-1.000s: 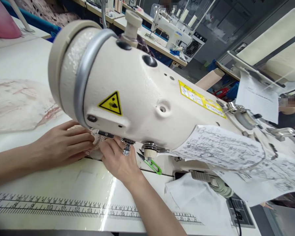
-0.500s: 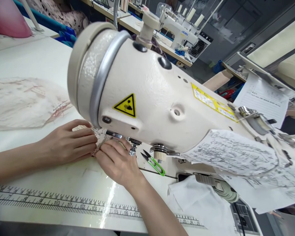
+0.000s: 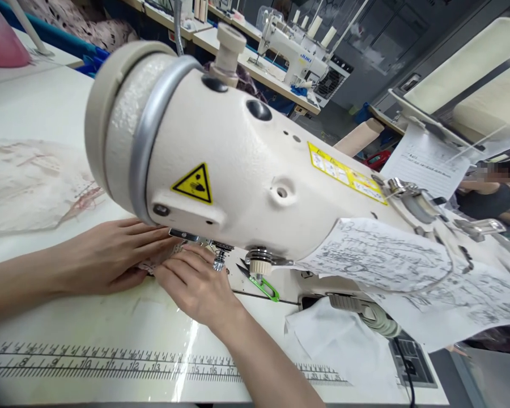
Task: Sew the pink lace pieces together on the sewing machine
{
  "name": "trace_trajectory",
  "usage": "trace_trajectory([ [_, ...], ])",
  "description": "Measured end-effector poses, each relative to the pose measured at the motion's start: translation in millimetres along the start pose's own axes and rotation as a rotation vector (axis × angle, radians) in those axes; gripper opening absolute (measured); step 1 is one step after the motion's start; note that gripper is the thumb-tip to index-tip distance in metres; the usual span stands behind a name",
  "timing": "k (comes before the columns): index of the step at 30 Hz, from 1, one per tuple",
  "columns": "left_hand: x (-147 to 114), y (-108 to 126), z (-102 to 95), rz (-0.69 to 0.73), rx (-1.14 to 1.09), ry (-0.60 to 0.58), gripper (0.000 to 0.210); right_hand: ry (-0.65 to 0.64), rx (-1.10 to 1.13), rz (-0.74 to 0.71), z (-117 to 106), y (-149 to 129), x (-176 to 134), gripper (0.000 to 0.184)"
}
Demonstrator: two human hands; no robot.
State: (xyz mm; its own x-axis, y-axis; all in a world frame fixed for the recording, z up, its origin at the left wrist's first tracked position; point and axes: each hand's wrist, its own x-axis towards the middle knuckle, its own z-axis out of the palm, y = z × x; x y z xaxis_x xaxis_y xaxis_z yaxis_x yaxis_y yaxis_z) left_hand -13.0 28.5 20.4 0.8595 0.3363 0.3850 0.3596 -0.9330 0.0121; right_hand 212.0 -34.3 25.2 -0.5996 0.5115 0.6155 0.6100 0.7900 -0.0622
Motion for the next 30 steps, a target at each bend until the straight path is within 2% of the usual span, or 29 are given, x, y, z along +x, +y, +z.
trace_trajectory([
  [8,-0.4,-1.0,0.0,-0.009,-0.015,-0.064,0.053,0.022,-0.021,-0.005,-0.1,-1.2,0.3,0.022],
  [17,-2.5,-1.7,6.7,-0.006,-0.031,0.036,0.055,-0.023,-0.081,-0.017,-0.9,-1.6,-1.7,0.022],
  [23,-1.6,-1.9,6.0,-0.032,-0.029,0.015,0.057,0.039,-0.112,-0.019,-1.7,-1.2,-0.7,0.025],
  [30,0.6,-0.2,6.8,-0.019,0.023,0.027,0.056,0.044,-0.116,0.015,-1.7,0.9,-4.7,0.025],
])
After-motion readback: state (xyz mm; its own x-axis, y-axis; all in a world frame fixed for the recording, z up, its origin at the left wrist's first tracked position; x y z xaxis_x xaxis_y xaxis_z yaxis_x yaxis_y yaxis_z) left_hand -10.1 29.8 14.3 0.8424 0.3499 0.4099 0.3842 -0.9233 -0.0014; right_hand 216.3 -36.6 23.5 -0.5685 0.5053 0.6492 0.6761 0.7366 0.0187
